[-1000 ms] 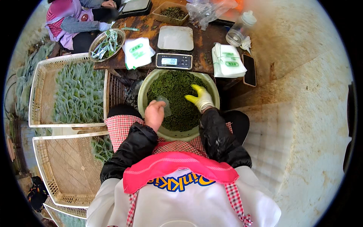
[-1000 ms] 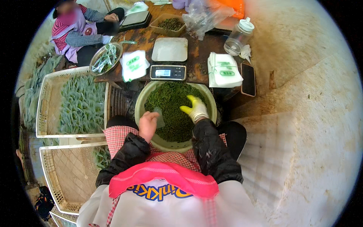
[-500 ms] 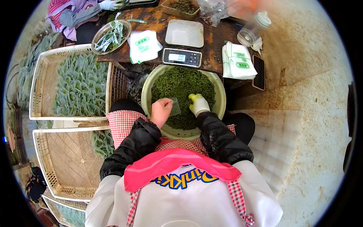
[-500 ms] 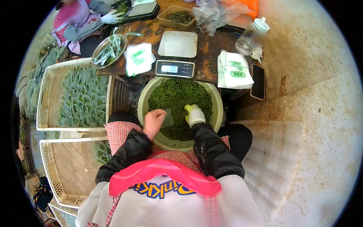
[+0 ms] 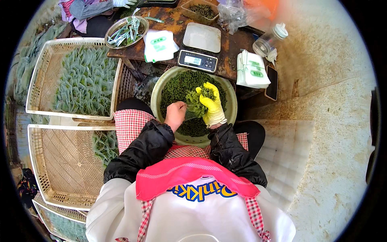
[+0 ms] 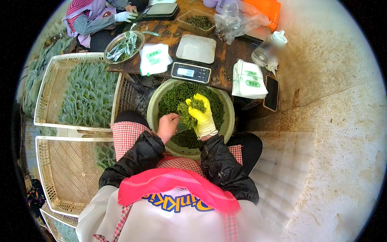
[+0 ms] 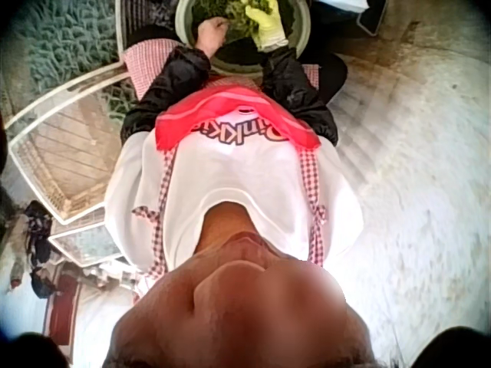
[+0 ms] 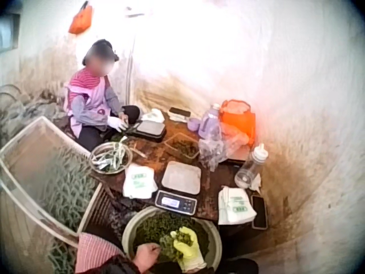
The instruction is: The person scoops dried green vegetables from a large bowl into small plastic bags, weighs each bag on a digital scale, and places the filled bags into a basket. The person repeats this process continuously.
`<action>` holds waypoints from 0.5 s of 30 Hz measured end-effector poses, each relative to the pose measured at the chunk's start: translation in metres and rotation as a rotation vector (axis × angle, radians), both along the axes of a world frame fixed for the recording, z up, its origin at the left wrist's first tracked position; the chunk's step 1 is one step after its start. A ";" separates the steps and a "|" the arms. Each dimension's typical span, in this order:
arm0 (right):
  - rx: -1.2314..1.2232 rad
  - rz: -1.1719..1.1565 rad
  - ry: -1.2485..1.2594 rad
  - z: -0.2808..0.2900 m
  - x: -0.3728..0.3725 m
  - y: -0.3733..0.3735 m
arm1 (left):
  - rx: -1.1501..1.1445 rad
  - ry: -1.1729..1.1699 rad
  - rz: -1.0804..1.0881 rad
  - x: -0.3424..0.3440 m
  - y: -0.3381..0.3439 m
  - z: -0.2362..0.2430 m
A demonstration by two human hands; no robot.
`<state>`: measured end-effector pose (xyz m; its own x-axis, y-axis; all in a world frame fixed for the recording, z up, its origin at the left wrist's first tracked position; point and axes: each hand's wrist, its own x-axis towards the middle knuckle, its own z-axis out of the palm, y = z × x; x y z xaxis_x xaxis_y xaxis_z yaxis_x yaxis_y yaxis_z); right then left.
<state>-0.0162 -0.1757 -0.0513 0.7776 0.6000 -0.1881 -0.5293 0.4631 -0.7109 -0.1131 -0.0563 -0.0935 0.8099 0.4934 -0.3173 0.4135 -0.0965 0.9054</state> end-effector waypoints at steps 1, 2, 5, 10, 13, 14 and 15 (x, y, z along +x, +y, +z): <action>-0.018 0.015 -0.109 -0.002 0.002 0.000 | -0.047 0.018 -0.002 -0.001 0.000 0.001; 0.026 0.037 -0.081 0.000 0.001 0.000 | -0.093 0.036 -0.005 -0.001 0.000 0.002; 0.132 0.090 -0.080 0.008 -0.002 0.001 | -0.085 0.022 -0.012 -0.003 0.000 0.008; 0.098 0.143 -0.287 0.008 -0.007 0.004 | -0.171 -0.061 0.041 -0.004 -0.002 0.007; 0.010 0.224 -0.506 0.009 -0.004 0.001 | -0.194 -0.087 0.058 -0.002 -0.001 -0.004; -0.085 0.265 -0.646 0.012 -0.002 -0.001 | -0.193 -0.097 0.064 -0.002 -0.001 -0.009; -0.175 0.309 -0.783 0.018 -0.001 0.000 | -0.201 -0.104 0.076 -0.002 0.000 -0.013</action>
